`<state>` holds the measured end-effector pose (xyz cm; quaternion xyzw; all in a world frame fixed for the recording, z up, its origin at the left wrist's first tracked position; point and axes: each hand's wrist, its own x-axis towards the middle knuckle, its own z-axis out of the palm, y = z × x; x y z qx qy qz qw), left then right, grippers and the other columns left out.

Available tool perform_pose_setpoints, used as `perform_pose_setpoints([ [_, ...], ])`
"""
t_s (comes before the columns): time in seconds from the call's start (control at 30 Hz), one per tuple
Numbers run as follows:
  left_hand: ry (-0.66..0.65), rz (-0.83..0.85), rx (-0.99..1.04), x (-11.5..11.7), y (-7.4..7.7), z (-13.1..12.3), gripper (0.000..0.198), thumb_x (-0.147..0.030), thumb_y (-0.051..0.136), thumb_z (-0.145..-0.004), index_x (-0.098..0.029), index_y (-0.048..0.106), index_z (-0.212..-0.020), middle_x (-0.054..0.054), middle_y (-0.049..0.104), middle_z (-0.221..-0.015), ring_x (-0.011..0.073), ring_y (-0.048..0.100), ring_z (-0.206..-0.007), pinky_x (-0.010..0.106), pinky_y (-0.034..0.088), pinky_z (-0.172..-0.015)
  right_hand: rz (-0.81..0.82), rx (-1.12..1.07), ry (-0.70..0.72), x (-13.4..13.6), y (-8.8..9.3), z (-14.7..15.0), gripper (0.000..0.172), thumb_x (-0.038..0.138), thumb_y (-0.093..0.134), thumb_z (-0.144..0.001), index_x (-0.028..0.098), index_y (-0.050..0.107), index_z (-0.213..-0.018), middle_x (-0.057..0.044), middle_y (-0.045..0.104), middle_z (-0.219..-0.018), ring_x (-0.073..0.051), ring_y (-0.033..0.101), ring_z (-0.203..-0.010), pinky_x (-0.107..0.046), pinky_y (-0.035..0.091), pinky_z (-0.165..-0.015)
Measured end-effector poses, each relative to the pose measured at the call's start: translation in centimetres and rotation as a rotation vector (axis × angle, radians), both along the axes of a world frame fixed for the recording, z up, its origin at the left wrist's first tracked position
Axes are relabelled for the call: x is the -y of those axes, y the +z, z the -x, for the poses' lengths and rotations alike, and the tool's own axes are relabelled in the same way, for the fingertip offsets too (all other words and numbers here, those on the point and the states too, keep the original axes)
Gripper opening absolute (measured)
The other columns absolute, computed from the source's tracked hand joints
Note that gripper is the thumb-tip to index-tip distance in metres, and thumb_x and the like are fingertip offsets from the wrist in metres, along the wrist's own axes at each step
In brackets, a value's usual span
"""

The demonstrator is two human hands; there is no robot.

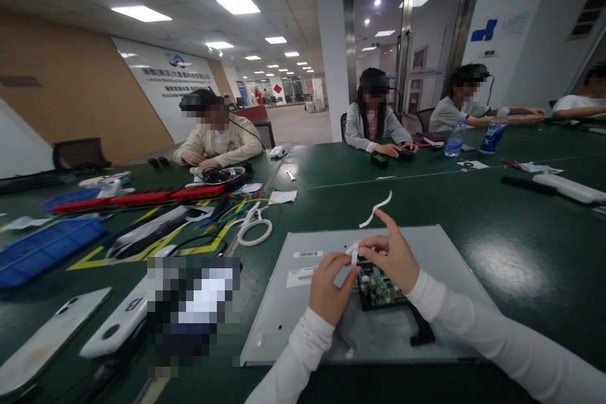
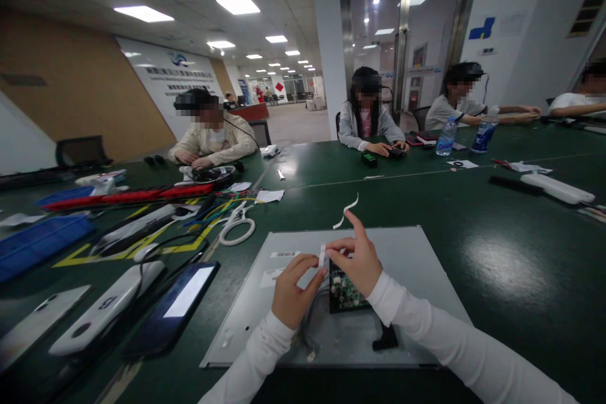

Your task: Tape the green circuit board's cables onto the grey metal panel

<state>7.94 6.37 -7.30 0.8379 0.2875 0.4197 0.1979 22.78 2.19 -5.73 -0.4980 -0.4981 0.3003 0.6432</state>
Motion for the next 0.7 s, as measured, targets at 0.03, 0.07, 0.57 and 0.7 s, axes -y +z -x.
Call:
perform_pose_setpoints([
  [0.03,-0.008,0.004,-0.009,0.0,-0.1,0.0,0.009,-0.022,0.054,-0.076,-0.017,0.059,-0.083,0.005,0.059,-0.085,0.0159,0.055,-0.081,0.029,0.044,-0.075,0.004,-0.007,0.007,0.0,-0.1,0.1,0.078,0.021,0.062,-0.066,0.018,0.017,-0.130,-0.002,0.066,-0.075,-0.014,0.060,-0.068,-0.025,0.044,-0.060],
  [0.07,-0.018,0.007,-0.018,-0.1,-0.2,0.0,0.009,-0.021,0.053,-0.077,-0.017,0.059,-0.082,0.005,0.059,-0.084,0.0157,0.055,-0.081,0.029,0.044,-0.074,0.008,-0.012,0.012,0.0,-0.2,0.1,0.077,0.021,0.062,-0.066,0.018,0.017,-0.130,-0.002,0.066,-0.075,-0.014,0.060,-0.068,-0.025,0.044,-0.061],
  [0.57,0.045,0.021,0.094,-2.1,1.4,2.1,0.014,-0.024,0.053,-0.077,-0.019,0.063,-0.085,0.004,0.063,-0.083,0.0160,0.057,-0.078,0.028,0.046,-0.071,0.130,-0.046,0.163,-1.5,-1.8,-0.7,0.054,0.028,0.057,-0.070,0.019,0.036,-0.119,0.000,0.061,-0.073,-0.013,0.057,-0.068,-0.027,0.044,-0.066],
  [0.7,0.138,0.183,0.219,-4.5,1.1,4.0,0.019,-0.030,0.056,-0.073,-0.018,0.063,-0.086,0.004,0.064,-0.084,0.0166,0.059,-0.077,0.028,0.047,-0.071,0.148,0.116,0.139,-2.4,-1.8,-0.1,0.040,0.028,0.057,-0.069,0.019,0.051,-0.107,0.000,0.058,-0.076,-0.012,0.054,-0.070,-0.024,0.043,-0.063],
])
